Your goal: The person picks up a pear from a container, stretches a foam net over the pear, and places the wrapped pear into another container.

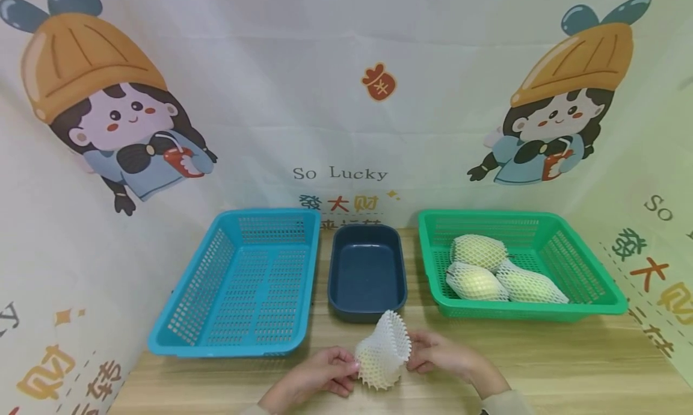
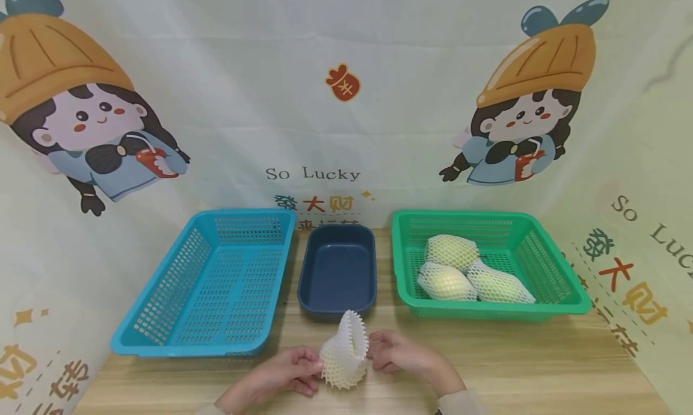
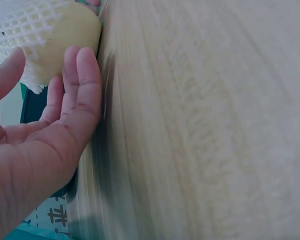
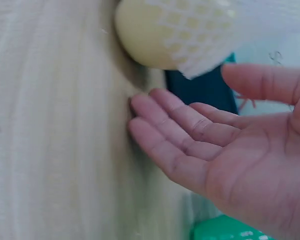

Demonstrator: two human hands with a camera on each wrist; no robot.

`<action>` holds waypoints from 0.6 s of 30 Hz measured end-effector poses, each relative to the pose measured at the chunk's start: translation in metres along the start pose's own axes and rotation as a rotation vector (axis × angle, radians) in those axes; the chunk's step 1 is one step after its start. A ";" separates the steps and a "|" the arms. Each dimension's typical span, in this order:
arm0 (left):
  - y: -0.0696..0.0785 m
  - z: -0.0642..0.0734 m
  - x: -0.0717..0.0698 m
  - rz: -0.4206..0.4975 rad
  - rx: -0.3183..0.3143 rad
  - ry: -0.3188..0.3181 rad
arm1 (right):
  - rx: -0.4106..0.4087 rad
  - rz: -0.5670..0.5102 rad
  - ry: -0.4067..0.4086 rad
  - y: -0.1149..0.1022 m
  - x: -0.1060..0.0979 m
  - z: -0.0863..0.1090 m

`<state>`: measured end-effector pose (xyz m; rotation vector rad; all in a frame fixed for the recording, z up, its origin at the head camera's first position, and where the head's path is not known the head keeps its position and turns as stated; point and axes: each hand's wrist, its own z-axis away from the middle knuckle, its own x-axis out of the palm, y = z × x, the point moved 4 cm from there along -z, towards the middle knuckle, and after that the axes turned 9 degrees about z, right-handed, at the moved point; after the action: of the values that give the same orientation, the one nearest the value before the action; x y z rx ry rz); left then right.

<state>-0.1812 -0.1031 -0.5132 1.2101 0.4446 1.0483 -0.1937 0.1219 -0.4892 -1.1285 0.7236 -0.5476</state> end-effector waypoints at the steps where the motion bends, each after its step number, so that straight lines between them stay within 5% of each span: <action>1: 0.000 0.000 -0.001 -0.002 -0.006 0.003 | 0.019 -0.019 0.000 0.002 0.001 -0.001; 9: 0.002 -0.003 0.000 -0.022 -0.028 -0.016 | 0.042 -0.133 -0.040 0.013 0.007 -0.005; 18: -0.001 -0.003 0.000 0.029 -0.023 -0.046 | 0.098 -0.141 0.025 0.010 0.008 -0.005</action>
<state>-0.1835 -0.1016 -0.5153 1.2212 0.3790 1.0455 -0.1921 0.1164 -0.5016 -1.0878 0.6343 -0.7106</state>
